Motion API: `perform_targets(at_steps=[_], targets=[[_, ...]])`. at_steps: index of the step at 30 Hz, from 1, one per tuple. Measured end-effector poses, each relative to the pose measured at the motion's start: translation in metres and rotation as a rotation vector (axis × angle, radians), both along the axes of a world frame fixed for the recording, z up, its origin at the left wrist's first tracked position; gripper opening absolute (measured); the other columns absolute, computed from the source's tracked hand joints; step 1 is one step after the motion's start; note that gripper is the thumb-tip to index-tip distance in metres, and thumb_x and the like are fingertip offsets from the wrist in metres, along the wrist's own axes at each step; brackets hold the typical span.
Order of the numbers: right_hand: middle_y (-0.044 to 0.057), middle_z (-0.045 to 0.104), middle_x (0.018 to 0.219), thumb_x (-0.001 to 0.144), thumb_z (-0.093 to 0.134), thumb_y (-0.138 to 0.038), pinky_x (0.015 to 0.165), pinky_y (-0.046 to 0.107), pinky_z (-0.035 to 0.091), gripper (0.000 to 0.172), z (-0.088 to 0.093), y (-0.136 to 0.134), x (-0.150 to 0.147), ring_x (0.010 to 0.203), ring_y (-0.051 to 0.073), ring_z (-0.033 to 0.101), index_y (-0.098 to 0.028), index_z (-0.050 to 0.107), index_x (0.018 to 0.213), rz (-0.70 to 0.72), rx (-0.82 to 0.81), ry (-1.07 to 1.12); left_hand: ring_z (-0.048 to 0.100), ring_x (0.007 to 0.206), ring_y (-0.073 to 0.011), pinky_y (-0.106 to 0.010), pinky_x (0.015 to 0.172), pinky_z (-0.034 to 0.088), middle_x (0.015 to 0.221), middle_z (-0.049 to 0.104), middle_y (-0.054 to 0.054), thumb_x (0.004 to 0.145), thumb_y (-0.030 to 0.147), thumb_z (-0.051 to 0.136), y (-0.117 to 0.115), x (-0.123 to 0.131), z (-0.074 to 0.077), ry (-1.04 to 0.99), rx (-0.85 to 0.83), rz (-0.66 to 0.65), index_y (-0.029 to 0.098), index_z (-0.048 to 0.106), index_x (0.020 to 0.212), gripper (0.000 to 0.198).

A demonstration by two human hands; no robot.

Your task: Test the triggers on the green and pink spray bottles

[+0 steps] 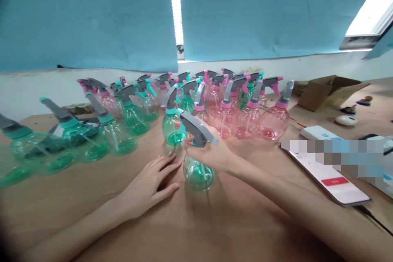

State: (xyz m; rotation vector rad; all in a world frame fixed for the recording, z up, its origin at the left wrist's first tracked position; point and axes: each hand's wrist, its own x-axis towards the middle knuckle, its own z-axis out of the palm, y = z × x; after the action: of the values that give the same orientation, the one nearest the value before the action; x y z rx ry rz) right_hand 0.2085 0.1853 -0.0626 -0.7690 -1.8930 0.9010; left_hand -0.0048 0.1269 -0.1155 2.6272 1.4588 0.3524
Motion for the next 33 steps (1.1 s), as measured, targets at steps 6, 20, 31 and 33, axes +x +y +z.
perform_targets(at_steps=[6,20,31,33], targets=[[0.003,0.067,0.091,0.075,0.069,-0.050,0.069,0.035,0.054,0.045,-0.001,-0.003,0.000,0.079,0.021,0.064,-0.024,0.059,0.110,-0.192,0.128,-0.052,0.042,0.132,-0.0312,-0.052,0.107,0.034,0.141,0.048,-0.017,0.094,0.044,0.050,-0.002,0.001,-0.001,-0.025,0.035,-0.010,0.016,0.048,0.137,0.051],[0.007,0.067,0.089,0.082,0.057,-0.058,0.067,0.041,0.053,0.042,0.005,-0.039,0.045,0.081,0.026,0.065,-0.022,0.059,0.103,-0.379,0.210,-0.610,0.046,0.128,-0.0327,-0.050,0.104,0.040,0.135,0.054,-0.017,0.092,0.036,0.055,-0.015,-0.015,-0.004,-0.096,0.069,-0.031,0.013,0.057,0.126,0.041],[0.007,0.067,0.091,0.084,0.056,-0.054,0.069,0.038,0.050,0.039,0.007,-0.016,-0.047,0.083,0.025,0.063,-0.020,0.061,0.102,-0.256,0.347,-0.600,0.062,0.079,-0.0186,-0.030,0.071,0.052,0.086,0.066,-0.006,0.090,0.016,0.049,-0.052,-0.063,0.003,-0.399,0.242,-0.114,0.017,0.063,0.088,0.014],[0.008,0.068,0.095,0.084,0.057,-0.052,0.070,0.037,0.048,0.036,0.008,-0.009,-0.072,0.085,0.025,0.064,-0.020,0.061,0.100,-0.262,0.367,-0.604,0.061,0.079,-0.0193,-0.031,0.072,0.052,0.084,0.066,-0.007,0.090,0.017,0.050,-0.052,-0.066,0.005,-0.423,0.226,-0.128,0.017,0.062,0.086,0.014]])
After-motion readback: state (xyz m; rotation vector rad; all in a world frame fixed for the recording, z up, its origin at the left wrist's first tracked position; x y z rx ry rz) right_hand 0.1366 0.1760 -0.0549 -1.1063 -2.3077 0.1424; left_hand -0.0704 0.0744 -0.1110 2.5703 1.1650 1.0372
